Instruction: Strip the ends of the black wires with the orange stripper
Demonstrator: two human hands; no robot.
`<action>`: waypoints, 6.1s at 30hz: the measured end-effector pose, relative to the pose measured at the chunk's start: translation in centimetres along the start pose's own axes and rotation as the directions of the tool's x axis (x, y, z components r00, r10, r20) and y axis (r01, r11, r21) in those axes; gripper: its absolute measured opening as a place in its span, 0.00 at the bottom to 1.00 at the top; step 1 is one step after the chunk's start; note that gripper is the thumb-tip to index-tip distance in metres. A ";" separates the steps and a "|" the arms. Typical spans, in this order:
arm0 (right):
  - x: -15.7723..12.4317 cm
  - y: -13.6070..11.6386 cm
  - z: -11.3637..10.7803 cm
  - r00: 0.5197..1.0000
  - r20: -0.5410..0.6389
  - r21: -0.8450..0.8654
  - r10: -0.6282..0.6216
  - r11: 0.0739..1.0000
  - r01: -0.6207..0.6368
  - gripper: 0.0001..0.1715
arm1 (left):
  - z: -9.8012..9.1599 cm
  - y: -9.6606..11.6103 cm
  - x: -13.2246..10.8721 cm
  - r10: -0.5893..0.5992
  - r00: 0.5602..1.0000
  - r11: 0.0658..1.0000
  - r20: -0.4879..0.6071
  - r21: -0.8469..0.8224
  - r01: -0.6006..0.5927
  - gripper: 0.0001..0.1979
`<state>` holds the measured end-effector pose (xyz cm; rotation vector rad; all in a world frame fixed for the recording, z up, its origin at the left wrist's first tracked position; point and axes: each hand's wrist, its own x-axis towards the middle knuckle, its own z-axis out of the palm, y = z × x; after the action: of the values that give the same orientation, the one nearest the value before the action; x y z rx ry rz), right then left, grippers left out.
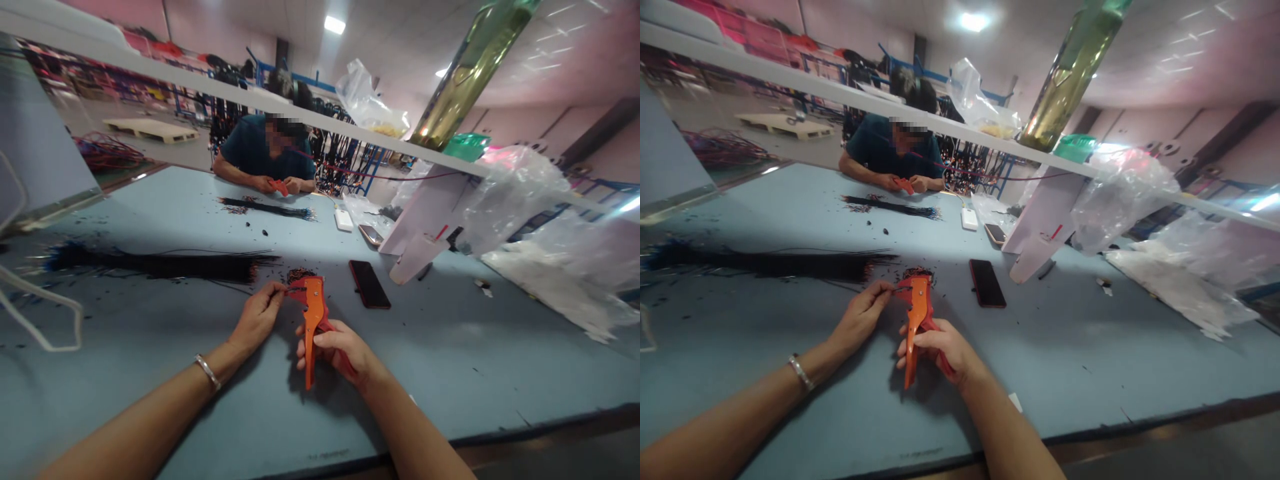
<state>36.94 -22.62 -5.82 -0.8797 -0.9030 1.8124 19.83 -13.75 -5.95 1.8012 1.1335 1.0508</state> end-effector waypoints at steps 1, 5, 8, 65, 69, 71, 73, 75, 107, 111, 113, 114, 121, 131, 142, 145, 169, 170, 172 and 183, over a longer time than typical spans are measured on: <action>0.0 0.0 0.0 1.000 0.003 0.001 -0.001 1.000 0.001 0.18 | 0.0 0.0 0.0 0.006 1.000 1.000 0.007 -0.005 -0.006 0.12; 0.0 0.0 0.0 1.000 0.005 -0.006 0.002 1.000 -0.002 0.18 | 0.1 -0.2 -0.1 0.019 0.999 0.999 0.031 -0.041 -0.018 0.12; -0.1 -0.1 0.1 1.000 0.001 -0.011 0.007 1.000 -0.007 0.18 | 0.1 -0.2 -0.1 0.034 0.999 0.998 0.033 -0.045 -0.033 0.12; 0.2 1.1 0.6 0.991 -0.030 -0.241 -0.130 0.963 0.119 0.18 | 0.1 0.8 -0.9 0.101 0.993 0.979 -0.065 -0.173 -0.111 0.10; 0.3 1.3 0.6 0.990 -0.056 -0.256 -0.128 0.960 0.109 0.19 | 0.1 0.7 -0.8 0.092 0.994 0.978 -0.049 -0.183 -0.100 0.10; 0.4 1.5 0.6 0.989 -0.069 -0.255 -0.127 0.961 0.106 0.19 | 0.1 0.7 -0.7 0.088 0.995 0.977 -0.050 -0.189 -0.096 0.10; 0.5 1.7 0.6 0.989 -0.083 -0.252 -0.126 0.963 0.101 0.20 | 0.1 0.7 -0.6 0.083 0.995 0.978 -0.056 -0.187 -0.092 0.10; 0.6 1.8 0.6 0.988 -0.092 -0.252 -0.121 0.963 0.095 0.20 | 0.1 0.7 -0.5 0.080 0.995 0.980 -0.059 -0.178 -0.089 0.10; 0.8 1.0 0.3 0.987 -0.110 0.105 -0.120 0.986 0.132 0.17 | 0.2 0.1 -0.1 0.071 0.991 0.996 -0.113 -0.037 -0.076 0.10; 0.9 1.1 0.0 0.988 -0.100 0.146 -0.121 0.980 0.134 0.17 | 0.2 -0.2 -0.1 0.056 0.994 0.998 -0.093 -0.037 -0.060 0.10; 0.9 1.1 -0.1 0.989 -0.098 0.149 -0.111 0.981 0.125 0.17 | 0.2 -0.3 0.0 0.043 0.995 0.998 -0.094 -0.044 -0.047 0.11; 1.0 1.2 -0.1 0.990 -0.097 0.152 -0.107 0.981 0.121 0.17 | 0.2 -0.3 0.0 0.035 0.994 0.998 -0.099 -0.047 -0.040 0.11; 1.2 0.9 -0.4 0.989 -0.113 0.196 -0.098 0.973 0.119 0.14 | 0.3 -0.5 0.0 0.008 0.996 0.998 -0.088 -0.063 -0.013 0.12; 0.8 1.2 -0.1 0.989 -0.073 0.085 -0.132 0.987 0.138 0.16 | 0.2 -0.4 0.0 0.002 0.997 0.998 -0.083 -0.056 -0.006 0.12; 0.7 0.6 -0.4 0.965 -0.152 -0.084 -0.216 0.975 0.205 0.17 | 0.2 -0.1 0.1 -0.023 0.995 0.992 -0.093 -0.127 0.011 0.12; 0.3 0.0 -0.2 0.937 -0.160 -0.356 -0.310 0.904 0.238 0.17 | 0.1 -0.1 0.1 -0.044 0.996 0.986 -0.078 -0.161 0.031 0.12; 0.4 0.2 -0.3 0.699 0.230 -0.955 -0.678 -0.294 0.029 0.25 | 1.0 1.6 -1.7 -0.086 0.982 0.843 0.169 -0.514 0.162 0.11; 0.4 0.2 -0.4 0.701 0.224 -0.957 -0.677 -0.289 0.026 0.26 | 1.1 1.4 -1.6 -0.086 0.980 0.840 0.180 -0.516 0.169 0.11; 0.5 0.2 -0.6 0.701 0.216 -0.958 -0.680 -0.287 0.017 0.25 | 1.2 1.0 -1.6 -0.085 0.976 0.830 0.201 -0.527 0.181 0.10; 0.6 -0.2 -0.5 0.706 0.205 -0.956 -0.678 -0.293 -0.004 0.24 | 1.2 0.7 -1.5 -0.079 0.966 0.829 0.247 -0.521 0.201 0.12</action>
<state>37.23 -21.93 -6.04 -1.5615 -2.0019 -0.2380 20.74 -15.52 -6.16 1.3141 0.7231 0.9410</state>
